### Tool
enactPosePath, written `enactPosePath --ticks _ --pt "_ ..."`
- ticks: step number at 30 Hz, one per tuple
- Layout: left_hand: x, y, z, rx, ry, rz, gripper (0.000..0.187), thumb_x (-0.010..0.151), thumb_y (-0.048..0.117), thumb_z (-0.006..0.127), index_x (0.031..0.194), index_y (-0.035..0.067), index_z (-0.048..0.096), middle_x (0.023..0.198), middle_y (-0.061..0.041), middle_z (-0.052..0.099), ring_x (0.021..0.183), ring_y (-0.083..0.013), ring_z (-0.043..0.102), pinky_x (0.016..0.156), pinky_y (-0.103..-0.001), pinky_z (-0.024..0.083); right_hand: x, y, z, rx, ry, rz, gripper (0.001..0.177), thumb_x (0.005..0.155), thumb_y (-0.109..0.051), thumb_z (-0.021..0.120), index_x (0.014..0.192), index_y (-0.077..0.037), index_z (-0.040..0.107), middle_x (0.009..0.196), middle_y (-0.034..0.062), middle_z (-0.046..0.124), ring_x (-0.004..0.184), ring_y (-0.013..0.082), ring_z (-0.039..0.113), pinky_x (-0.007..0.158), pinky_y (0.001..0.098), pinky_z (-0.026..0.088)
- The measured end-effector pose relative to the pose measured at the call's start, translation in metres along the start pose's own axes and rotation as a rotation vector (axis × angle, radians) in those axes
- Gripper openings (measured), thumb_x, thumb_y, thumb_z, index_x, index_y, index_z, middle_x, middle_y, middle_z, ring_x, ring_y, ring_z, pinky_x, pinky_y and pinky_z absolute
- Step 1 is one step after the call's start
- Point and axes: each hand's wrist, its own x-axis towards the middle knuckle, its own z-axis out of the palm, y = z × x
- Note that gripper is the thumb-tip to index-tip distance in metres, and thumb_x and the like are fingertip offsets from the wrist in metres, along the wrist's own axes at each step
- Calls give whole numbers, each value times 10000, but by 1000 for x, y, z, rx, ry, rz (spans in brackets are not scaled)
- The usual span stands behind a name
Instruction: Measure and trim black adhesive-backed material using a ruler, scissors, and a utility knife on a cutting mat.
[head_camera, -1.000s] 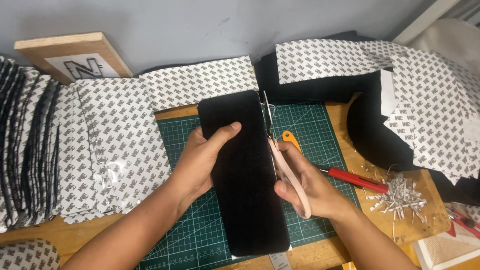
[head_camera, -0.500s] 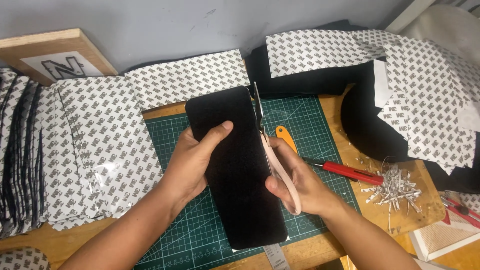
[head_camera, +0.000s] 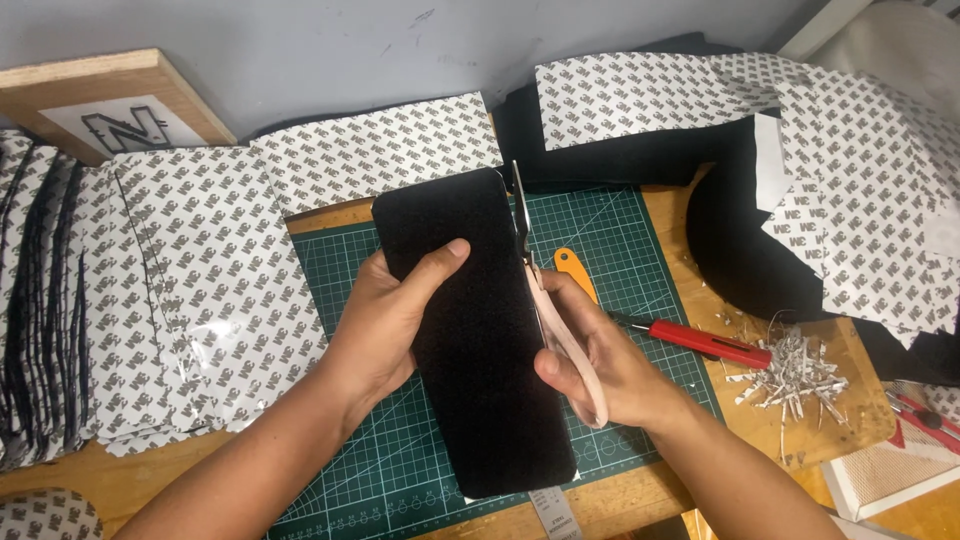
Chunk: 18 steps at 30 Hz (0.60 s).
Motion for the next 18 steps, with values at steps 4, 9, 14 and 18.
enactPosePath --ticks 4,9,14,18 --pt "-2 2 1 10 2 -1 255 888 128 772 1103 -8 748 894 -123 730 830 -231 728 721 -494 657 1 1 0 -16 0 -13 646 845 -310 742 1346 30 516 699 87 491 377 129 547 255 242 499" --pt "-9 12 3 55 41 -38 291 878 133 776 1122 -24 747 897 -144 734 840 -247 735 720 -504 653 -7 15 -3 34 -5 3 598 876 -261 724 1350 31 506 669 71 480 317 111 548 252 201 482" --pt "-3 3 0 70 36 -35 283 889 148 772 1115 -22 751 909 -143 740 850 -235 724 727 -498 651 -4 1 2 -135 20 -24 665 842 -379 731 1354 16 577 814 136 602 627 157 501 415 273 399" --pt "0 0 0 74 25 -38 302 887 147 772 1130 -31 746 919 -144 728 853 -232 711 732 -518 647 -2 0 6 -141 32 -18 662 841 -388 726 1347 15 584 810 130 597 636 157 488 429 275 386"
